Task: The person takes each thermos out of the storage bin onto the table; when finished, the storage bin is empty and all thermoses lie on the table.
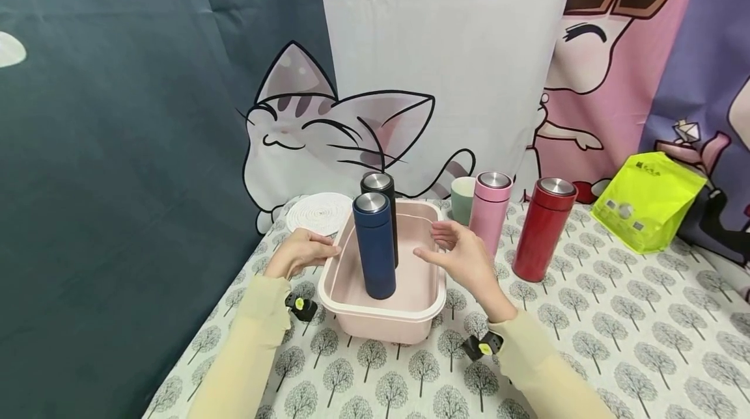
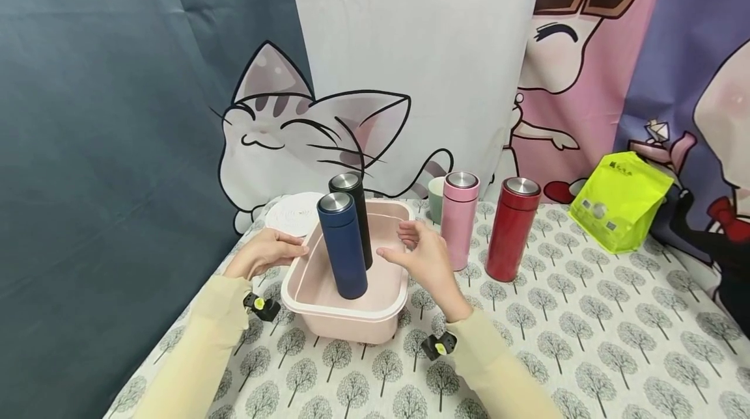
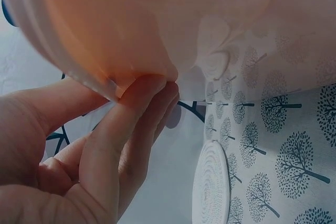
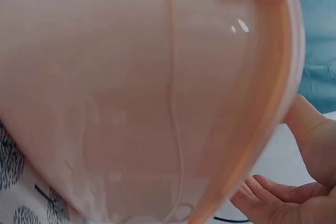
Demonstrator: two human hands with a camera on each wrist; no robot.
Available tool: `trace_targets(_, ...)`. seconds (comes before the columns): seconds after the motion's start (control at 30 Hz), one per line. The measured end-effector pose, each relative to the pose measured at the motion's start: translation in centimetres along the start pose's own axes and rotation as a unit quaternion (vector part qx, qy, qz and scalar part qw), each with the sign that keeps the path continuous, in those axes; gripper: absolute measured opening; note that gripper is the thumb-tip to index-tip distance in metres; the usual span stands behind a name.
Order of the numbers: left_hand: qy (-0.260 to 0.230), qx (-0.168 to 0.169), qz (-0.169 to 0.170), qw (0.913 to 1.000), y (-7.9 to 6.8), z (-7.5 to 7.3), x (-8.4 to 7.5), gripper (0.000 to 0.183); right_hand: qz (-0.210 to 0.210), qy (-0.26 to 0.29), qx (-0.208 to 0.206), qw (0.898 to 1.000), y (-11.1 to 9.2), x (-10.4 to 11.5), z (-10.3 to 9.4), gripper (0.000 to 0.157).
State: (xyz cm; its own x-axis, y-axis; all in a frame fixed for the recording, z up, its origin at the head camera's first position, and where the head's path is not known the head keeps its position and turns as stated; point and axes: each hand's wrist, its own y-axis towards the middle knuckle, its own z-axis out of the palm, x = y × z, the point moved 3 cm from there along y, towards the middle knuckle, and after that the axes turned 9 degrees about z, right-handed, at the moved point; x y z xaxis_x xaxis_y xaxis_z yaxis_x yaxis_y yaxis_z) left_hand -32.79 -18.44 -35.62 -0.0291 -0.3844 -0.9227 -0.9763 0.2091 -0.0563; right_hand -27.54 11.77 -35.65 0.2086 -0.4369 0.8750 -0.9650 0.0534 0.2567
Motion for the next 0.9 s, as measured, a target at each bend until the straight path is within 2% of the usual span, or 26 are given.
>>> trace_targets(0.13, -0.007, -0.001, 0.001, 1.0, 0.0, 0.0, 0.0, 0.041, -0.009, 0.015, 0.017, 1.0, 0.2, 0.5, 1.0, 0.061)
trace_targets(0.3, -0.012, 0.002, 0.0, 0.9999, 0.0, 0.2, 0.1, 0.041, 0.008, 0.029, 0.047, 0.998, 0.4, 0.8, 2.1, 0.065)
trace_targets(0.43, -0.01, 0.0, -0.001, 1.0, 0.0, 0.3, 0.1, 0.04, 0.01, 0.012, 0.06, 0.998, 0.8, 1.0, 2.9, 0.068)
trace_targets(0.9, 0.005, -0.006, -0.004, 1.0, 0.1, 0.0, 0.0, 0.04, -0.03, -0.024, 0.079, 0.996, 2.3, 2.2, 5.4, 0.062)
